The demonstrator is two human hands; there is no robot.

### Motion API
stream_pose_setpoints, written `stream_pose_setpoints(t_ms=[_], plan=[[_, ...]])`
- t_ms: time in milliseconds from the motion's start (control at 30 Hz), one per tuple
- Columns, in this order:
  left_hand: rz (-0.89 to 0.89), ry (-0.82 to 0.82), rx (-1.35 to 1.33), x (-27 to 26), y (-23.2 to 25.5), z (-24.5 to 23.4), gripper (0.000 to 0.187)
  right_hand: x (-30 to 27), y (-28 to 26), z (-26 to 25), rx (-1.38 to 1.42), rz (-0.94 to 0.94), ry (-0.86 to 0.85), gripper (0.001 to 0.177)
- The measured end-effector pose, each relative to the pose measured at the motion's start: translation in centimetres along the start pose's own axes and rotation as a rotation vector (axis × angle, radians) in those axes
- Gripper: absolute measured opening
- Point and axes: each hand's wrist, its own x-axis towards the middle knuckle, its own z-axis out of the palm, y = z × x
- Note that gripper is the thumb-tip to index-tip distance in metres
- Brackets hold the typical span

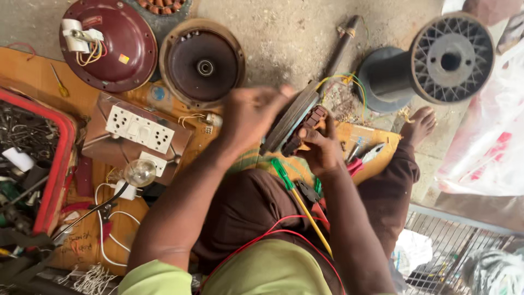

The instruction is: The person sits on the floor and works on an electric motor, using a screwdriver to adjust the internal wiring and components. They manipulate the motor housing and wires while surrounded by tools and parts.

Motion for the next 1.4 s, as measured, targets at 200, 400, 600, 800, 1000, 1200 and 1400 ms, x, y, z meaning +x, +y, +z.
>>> stream_pose_setpoints(t_ms=[200,400,600,800,1000,1200,1400], plan=[[-0.016,0.140,0.119,-0.1,-5.6,1.2,0.076,0.4,2.6,-0.8,0.314,-0.016,-0.351,0.078],[-0.721,-0.352,-0.377,-1.7,-6.8,4.2,0.078,-1.3,2.8,-3.7,0.384,-0.123,-0.409,0.058],[-0.727,-0.665,-1.231,-3.8,-4.4,7.4,0.078,-6.5,-1.1,-3.0,-0.036,-0.023,-0.044,0.107],[-0.689,-0.551,-1.295,-7.9,-4.3,6.2,0.068,-9.5,-3.1,-6.8,-0.442,-0.141,-0.306,0.116],[-0.704,-0.279,-1.122,-12.9,-6.3,0.4,0.066,0.3,-10.8,-18.2,-0.280,-0.505,0.178,0.075],[-0.651,-0.016,-0.995,-17.9,-6.8,-4.8,0.064,0.6,-14.4,-17.3,-0.342,-0.504,0.292,0.034],[-0.582,0.142,-0.870,-20.3,-6.5,-8.5,0.063,-11.9,-12.8,-11.8,0.060,-0.815,-0.065,0.038]])
